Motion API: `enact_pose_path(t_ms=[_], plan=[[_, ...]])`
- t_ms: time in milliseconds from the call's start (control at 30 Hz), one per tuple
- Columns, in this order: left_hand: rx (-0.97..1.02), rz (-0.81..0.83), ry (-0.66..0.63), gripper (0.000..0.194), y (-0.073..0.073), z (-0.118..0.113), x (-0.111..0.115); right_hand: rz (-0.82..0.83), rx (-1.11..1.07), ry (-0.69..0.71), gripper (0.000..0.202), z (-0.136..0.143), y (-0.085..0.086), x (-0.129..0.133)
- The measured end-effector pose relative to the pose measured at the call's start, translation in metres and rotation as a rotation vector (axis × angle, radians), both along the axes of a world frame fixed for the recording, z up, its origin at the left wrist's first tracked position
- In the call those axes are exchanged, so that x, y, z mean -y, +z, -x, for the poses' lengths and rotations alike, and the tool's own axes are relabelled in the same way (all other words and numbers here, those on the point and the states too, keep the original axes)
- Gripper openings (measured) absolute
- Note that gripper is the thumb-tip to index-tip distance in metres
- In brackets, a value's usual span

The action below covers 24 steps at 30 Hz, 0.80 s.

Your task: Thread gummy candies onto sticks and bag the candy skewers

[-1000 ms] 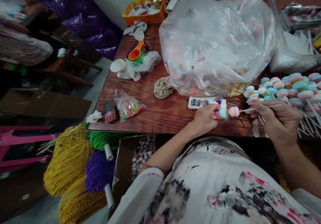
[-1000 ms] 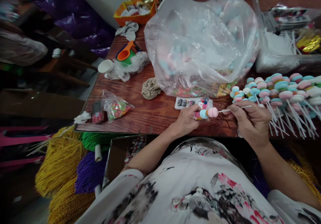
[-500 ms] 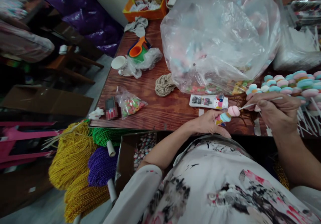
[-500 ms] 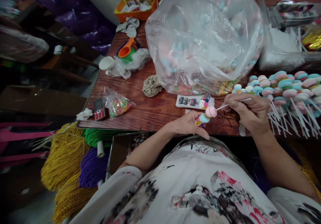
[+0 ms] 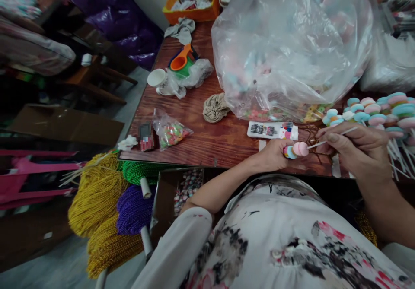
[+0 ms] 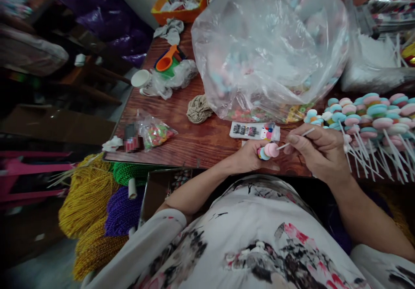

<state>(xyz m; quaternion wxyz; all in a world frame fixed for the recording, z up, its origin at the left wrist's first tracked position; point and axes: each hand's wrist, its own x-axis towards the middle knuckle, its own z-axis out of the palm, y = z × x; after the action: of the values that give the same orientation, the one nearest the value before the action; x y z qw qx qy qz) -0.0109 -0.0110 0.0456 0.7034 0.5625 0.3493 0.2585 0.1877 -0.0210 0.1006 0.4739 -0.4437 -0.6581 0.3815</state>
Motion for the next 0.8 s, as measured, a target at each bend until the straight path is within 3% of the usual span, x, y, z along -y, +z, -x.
enact_pose_path(t_ms=[133,267,367,500,567,700,800], plan=[[-0.144,-0.174,-0.005,0.043,-0.004,0.004,-0.006,-0.1,0.076,-0.018,0.011,0.0,-0.017,0.0],[-0.504,-0.463,0.025,0.032,0.003,0.017,-0.008,-0.272,0.306,-0.079,0.01,-0.007,-0.023,0.003],[-0.689,-0.653,0.026,0.018,0.006,0.017,-0.006,-0.197,0.229,-0.169,0.008,0.001,-0.023,0.012],[-0.786,-0.759,-0.043,0.021,0.003,0.008,-0.002,-0.042,0.035,-0.336,0.016,0.022,-0.035,0.024],[-0.823,-0.795,-0.091,0.028,0.001,0.006,-0.003,-0.023,-0.004,-0.337,0.015,0.026,-0.04,0.029],[-0.851,-0.92,-0.151,0.041,0.005,0.018,-0.008,0.051,-0.044,-0.184,0.006,0.006,-0.027,0.035],[-0.899,-0.994,-0.214,0.041,0.016,0.028,-0.013,-0.081,0.097,-0.214,0.025,-0.015,-0.007,0.035]])
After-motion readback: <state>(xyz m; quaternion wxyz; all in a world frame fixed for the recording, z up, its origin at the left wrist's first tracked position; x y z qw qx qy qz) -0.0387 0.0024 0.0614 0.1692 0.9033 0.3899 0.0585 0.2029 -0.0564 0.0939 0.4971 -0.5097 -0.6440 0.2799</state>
